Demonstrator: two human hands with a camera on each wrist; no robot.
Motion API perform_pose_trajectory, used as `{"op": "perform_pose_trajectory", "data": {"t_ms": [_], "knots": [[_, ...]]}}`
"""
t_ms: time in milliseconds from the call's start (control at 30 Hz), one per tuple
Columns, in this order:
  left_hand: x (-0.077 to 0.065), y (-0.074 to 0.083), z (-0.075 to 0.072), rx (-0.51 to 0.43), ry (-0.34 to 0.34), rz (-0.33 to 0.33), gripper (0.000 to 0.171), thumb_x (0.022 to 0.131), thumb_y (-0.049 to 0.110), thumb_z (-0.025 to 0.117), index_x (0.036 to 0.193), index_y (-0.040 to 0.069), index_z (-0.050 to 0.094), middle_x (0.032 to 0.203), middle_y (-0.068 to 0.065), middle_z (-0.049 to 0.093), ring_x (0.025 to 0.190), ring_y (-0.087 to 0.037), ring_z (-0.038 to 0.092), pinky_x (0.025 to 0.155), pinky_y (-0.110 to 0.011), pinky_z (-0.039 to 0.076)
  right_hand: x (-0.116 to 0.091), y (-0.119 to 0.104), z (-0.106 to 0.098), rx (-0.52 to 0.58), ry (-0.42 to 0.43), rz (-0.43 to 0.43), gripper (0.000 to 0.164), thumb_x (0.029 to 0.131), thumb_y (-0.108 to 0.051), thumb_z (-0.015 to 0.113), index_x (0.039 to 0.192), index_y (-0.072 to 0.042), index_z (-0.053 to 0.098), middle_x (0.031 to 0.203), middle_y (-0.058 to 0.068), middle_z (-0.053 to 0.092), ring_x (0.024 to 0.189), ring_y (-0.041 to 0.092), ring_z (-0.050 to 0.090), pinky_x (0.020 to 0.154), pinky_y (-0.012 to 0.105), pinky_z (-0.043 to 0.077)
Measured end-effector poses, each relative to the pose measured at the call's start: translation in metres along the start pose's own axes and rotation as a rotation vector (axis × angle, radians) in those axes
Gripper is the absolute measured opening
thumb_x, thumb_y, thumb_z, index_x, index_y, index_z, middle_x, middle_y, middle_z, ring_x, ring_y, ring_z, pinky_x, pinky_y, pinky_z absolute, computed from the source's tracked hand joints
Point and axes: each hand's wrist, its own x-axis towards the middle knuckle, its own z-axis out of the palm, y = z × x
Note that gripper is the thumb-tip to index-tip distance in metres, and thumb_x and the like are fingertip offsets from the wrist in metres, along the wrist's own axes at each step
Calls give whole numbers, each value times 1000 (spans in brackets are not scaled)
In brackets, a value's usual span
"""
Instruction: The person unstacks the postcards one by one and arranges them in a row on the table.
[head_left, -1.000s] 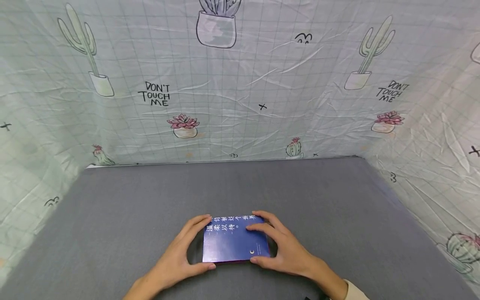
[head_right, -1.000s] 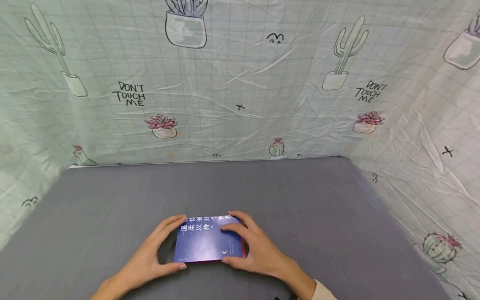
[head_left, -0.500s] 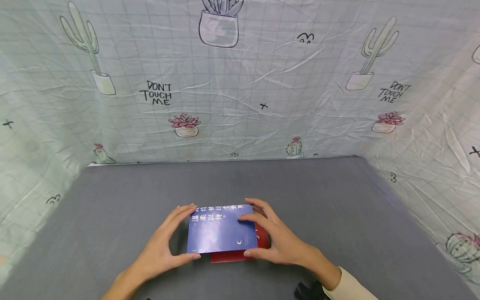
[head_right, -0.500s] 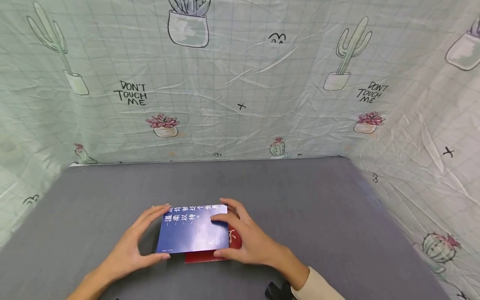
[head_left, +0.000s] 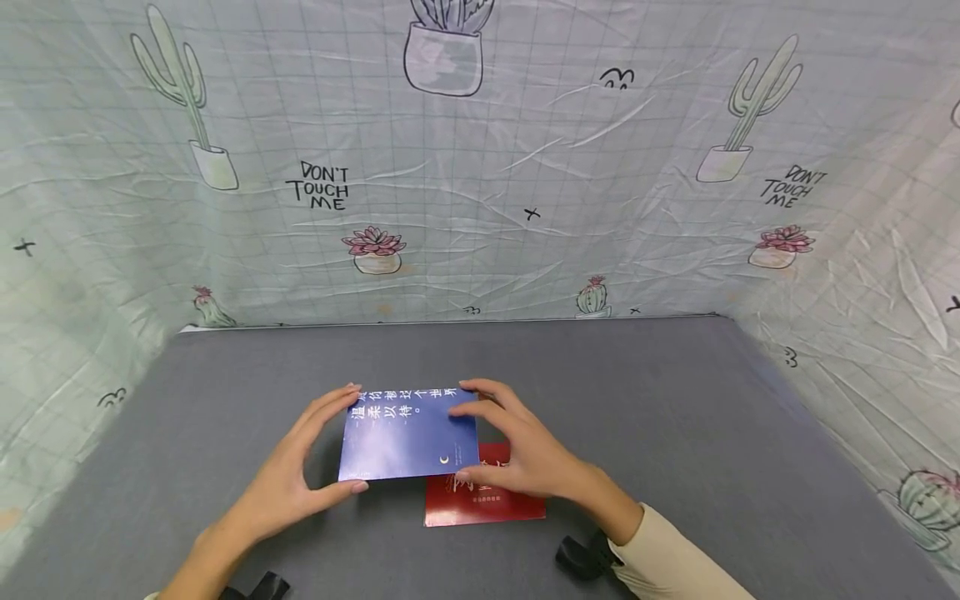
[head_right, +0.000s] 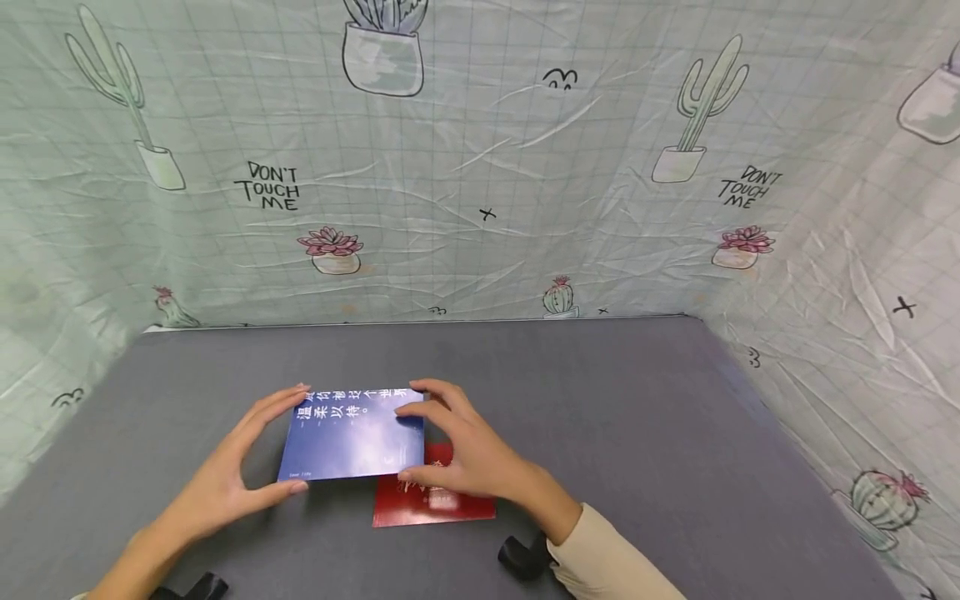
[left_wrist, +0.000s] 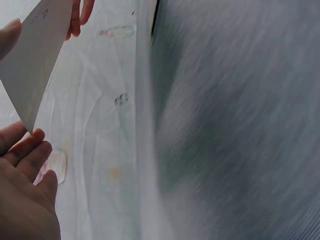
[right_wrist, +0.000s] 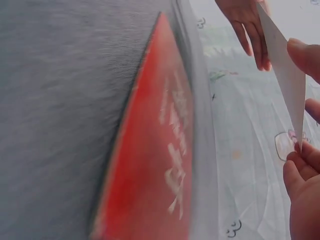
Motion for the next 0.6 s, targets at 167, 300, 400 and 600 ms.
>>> {"op": "perform_pose_trajectory", "data": {"t_ms": [167, 300, 400, 600], "knots": [[3, -3, -15, 59, 18, -57, 99, 64, 16, 89, 147, 14, 36, 151, -3, 34, 138, -19, 30, 107, -18, 22, 21, 0, 7, -9, 8, 6, 59, 80, -32, 78, 131, -17, 54, 149, 2, 29, 135, 23, 31, 105, 39, 37], [5, -5, -22, 110, 50, -112, 100, 64, 17, 89, 148, 18, 35, 152, -1, 32, 138, -15, 28, 103, -14, 22, 37, 0, 12, -26, 6, 27, 58, 80, -34, 78, 130, -18, 54, 150, 0, 29, 135, 20, 30, 104, 40, 37], [5, -7, -24, 136, 57, -193, 99, 67, 22, 88, 149, 23, 33, 153, 0, 29, 138, -15, 27, 104, -30, 28, 48, -3, 16, -34, 0, 52, 58, 80, -35, 77, 131, -20, 54, 150, -2, 28, 135, 17, 27, 104, 42, 37], [7, -14, -29, 117, 78, -269, 98, 69, 23, 87, 150, 21, 31, 155, -3, 26, 138, -30, 24, 98, -63, 27, 67, -3, 24, -50, -17, 89, 58, 81, -38, 75, 133, -21, 53, 151, -1, 27, 138, 14, 21, 105, 46, 35]]}}
